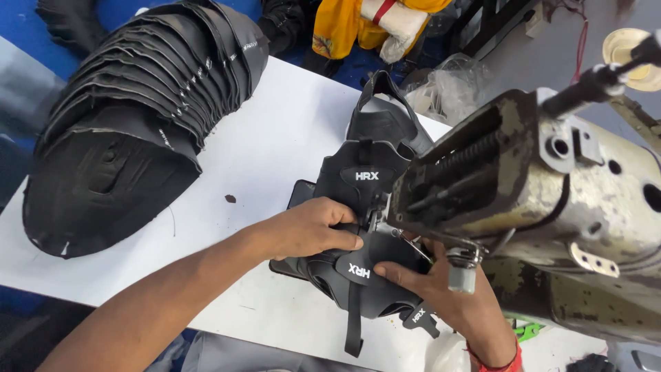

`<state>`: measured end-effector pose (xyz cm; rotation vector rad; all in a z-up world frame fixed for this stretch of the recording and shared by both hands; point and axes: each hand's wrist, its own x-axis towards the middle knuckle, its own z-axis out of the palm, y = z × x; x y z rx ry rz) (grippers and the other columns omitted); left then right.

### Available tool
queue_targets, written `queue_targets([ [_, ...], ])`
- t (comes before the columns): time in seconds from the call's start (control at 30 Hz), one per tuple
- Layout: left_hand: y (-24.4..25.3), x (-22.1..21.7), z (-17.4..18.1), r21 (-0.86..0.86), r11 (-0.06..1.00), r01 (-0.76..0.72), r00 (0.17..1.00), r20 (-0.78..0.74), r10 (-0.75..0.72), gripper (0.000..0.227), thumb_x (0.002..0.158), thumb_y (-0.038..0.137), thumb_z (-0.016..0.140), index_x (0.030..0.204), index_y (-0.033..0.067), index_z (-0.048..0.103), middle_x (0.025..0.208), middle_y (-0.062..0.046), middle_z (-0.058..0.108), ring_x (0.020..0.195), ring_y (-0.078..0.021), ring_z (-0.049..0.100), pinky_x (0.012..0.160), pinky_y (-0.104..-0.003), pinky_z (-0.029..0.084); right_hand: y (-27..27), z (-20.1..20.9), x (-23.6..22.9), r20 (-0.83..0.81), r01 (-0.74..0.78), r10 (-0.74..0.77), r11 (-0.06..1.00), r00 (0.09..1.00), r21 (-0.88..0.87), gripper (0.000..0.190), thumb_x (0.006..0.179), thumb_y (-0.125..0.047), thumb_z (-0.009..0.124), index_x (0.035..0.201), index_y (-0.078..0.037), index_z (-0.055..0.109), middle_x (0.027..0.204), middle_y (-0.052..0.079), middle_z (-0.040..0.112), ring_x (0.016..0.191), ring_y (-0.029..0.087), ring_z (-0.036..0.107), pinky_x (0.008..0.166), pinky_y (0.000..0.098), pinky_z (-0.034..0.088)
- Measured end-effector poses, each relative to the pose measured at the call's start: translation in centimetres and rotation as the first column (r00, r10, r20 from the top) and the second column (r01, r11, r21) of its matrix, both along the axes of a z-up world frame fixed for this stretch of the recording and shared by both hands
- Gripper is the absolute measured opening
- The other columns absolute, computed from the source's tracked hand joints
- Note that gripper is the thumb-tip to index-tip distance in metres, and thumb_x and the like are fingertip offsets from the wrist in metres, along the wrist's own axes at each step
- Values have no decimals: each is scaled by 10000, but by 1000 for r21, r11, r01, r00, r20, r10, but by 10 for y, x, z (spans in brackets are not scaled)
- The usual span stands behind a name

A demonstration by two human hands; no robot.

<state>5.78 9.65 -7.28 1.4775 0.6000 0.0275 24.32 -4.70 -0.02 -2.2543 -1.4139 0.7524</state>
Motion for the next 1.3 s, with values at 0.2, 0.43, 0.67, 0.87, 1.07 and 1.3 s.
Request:
queue_targets([
  [0.2, 7, 3, 4, 46, 999, 3, 999, -37, -1, 321, 869, 292, 716, 1019, 12, 761, 811, -25, 711, 758, -95, 617, 689, -288, 486, 1, -10, 6, -234, 17, 22, 987, 972, 163, 578, 659, -263, 912, 1149, -26, 716, 1064, 64, 765, 858, 172, 658, 707, 347, 554],
  [0.43, 12, 3, 5, 62, 997, 35, 999, -19, -34, 367, 857, 297, 715, 1088, 13, 741, 897, -40, 748, 844, -114, 662, 762, -284, 518, 2, -8, 7, -269, -17, 73, 979, 960, 204, 541, 675, -224, 920, 1134, -16, 720, 1047, 50, 776, 857, 130, 671, 736, 308, 561],
  [0.67, 28, 3, 17, 45, 977, 210, 978, -13, -209, 598, 792, 259, 740, 1283, -60, 620, 1163, -114, 739, 1045, -154, 694, 923, -277, 533, 12, 8, -2, -154, 34, -25, 998, 988, 58, 494, 672, -294, 921, 1063, -37, 763, 829, 34, 769, 655, 131, 589, 574, 326, 515],
  [0.87, 35, 11, 19, 47, 977, 210, 976, -63, -206, 599, 769, 230, 755, 1282, -52, 631, 1170, -114, 742, 1051, -157, 699, 907, -264, 540, 4, -6, 11, -136, -27, 45, 991, 990, 132, 429, 703, -264, 897, 1052, -44, 780, 853, 54, 778, 685, 123, 615, 613, 322, 537],
  [1.07, 53, 27, 20, 33, 973, 230, 970, -88, -227, 368, 739, 157, 790, 1054, -19, 716, 963, -74, 743, 840, -132, 688, 738, -264, 542, 1, -20, 12, 104, -206, 193, 970, 976, 127, 333, 802, -286, 863, 1111, -162, 836, 914, 70, 785, 684, 171, 616, 655, 327, 523],
  [1.3, 81, 52, 25, 96, 894, 438, 895, -131, -425, 235, 728, 118, 780, 942, 31, 736, 796, -15, 725, 699, -107, 641, 642, -261, 476, -24, -56, 10, 665, -495, 229, 834, 711, 242, 350, 845, -236, 794, 1194, -250, 815, 877, 128, 684, 699, 238, 631, 585, 371, 495],
])
